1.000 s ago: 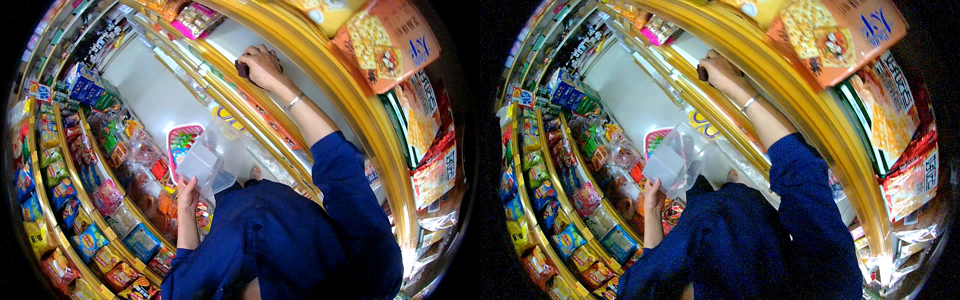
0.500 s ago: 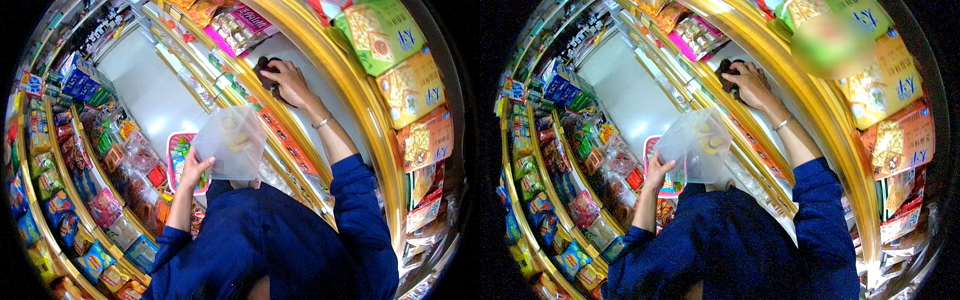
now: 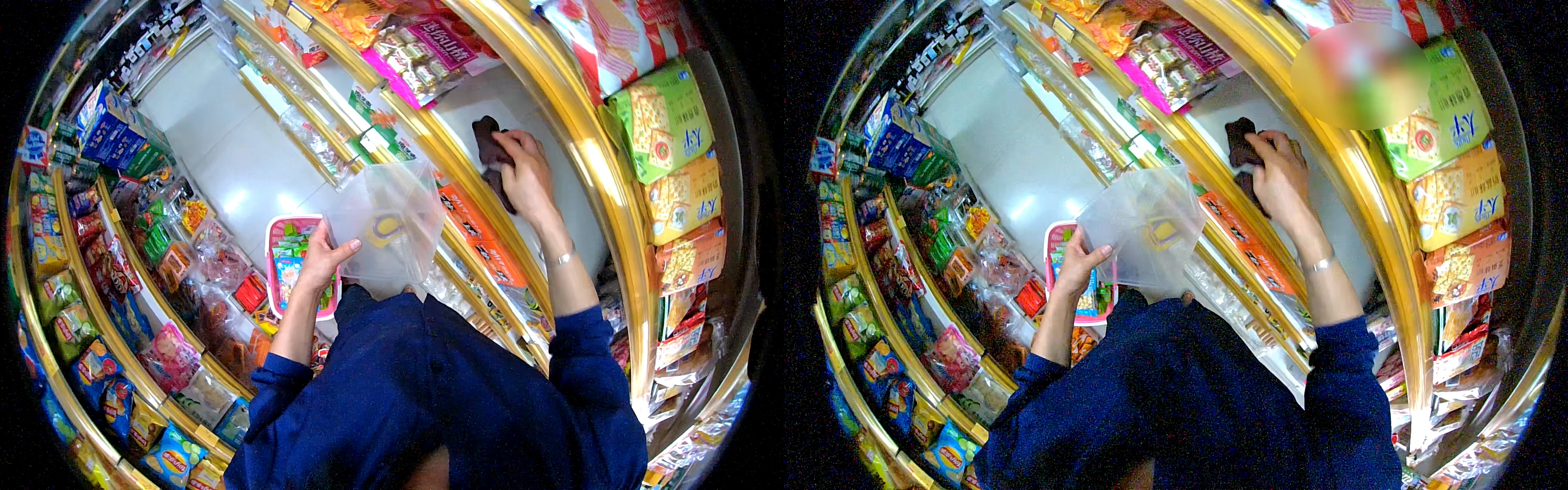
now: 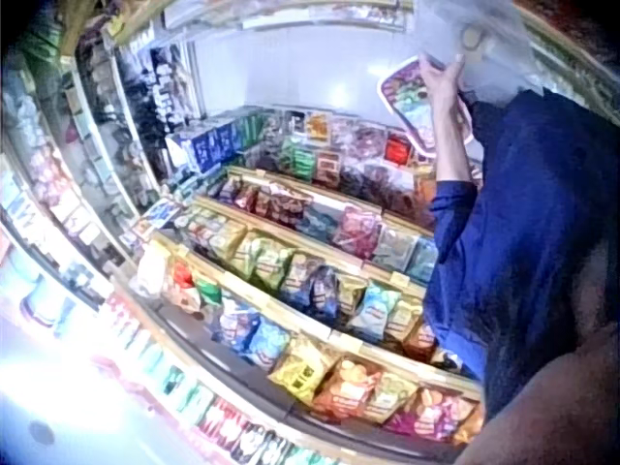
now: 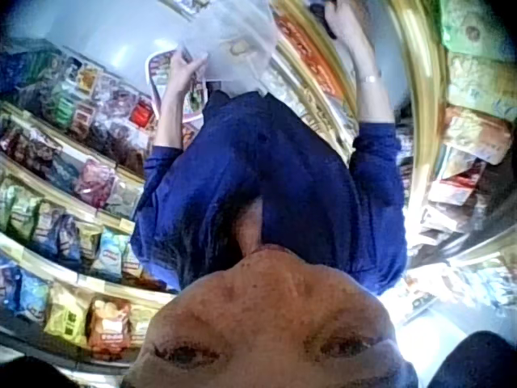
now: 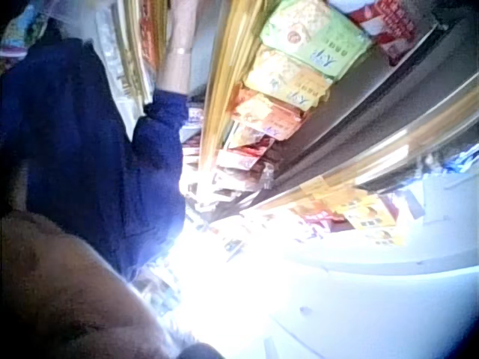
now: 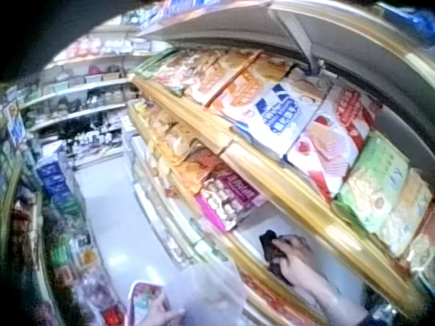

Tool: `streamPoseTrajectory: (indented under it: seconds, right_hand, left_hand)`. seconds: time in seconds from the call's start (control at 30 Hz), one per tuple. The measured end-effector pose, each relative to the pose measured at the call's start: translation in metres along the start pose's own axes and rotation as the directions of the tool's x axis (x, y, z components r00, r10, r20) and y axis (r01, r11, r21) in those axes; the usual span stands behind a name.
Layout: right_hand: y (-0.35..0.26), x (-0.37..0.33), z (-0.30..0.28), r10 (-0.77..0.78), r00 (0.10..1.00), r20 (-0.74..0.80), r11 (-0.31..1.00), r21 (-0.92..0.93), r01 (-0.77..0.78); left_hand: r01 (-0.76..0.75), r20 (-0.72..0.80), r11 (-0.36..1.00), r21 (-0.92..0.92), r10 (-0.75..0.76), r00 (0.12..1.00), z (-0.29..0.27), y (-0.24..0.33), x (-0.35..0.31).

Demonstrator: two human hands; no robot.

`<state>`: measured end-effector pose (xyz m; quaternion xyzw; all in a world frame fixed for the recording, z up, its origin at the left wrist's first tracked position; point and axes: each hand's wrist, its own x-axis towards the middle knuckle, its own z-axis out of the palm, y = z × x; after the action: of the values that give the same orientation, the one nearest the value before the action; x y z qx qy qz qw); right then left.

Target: The person cleans a supermarket shelf by removing packaged snacks and bread, wiping the shelf surface with a dark cloth, and placing the items back. The person also wipes the shelf edge and handles a plastic container during the process.

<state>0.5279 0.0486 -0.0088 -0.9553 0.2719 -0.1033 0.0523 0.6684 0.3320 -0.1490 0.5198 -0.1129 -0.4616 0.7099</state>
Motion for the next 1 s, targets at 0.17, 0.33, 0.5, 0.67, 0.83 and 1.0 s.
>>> streamPoseTrajectory:
  seconds: [0.17,0.33,0.5,0.67,0.83,1.0]
  right_hand:
    - [-0.071,-0.014,0.015,-0.439,0.898,-0.010,0.869,-0.260,0.422]
    - [-0.093,0.046,0.071,-0.725,0.689,0.007,0.607,-0.466,0.644]
    - [-0.052,0.049,0.074,-0.650,0.721,0.241,0.472,-0.615,0.631]
    - [-0.024,0.009,0.057,-0.621,0.762,0.182,0.559,-0.578,0.594]
    - [-0.002,-0.053,0.038,-0.571,0.800,0.183,0.613,-0.553,0.564]
    - [0.023,-0.130,0.014,-0.493,0.827,0.270,0.613,-0.566,0.551]
  left_hand:
    - [0.075,-0.008,0.995,0.066,-0.075,0.997,-0.026,-0.018,-0.012]
    - [0.135,-0.122,0.979,0.151,-0.117,0.986,-0.061,-0.043,-0.036]
    - [0.150,-0.151,0.985,0.081,-0.136,0.979,-0.059,-0.051,-0.050]
    - [0.183,-0.159,0.978,0.096,-0.167,0.973,-0.053,-0.065,-0.048]
    - [0.121,-0.128,0.984,0.127,-0.105,0.986,-0.035,-0.060,-0.047]
    - [0.054,-0.104,0.994,0.094,-0.044,0.994,-0.014,-0.061,-0.068]
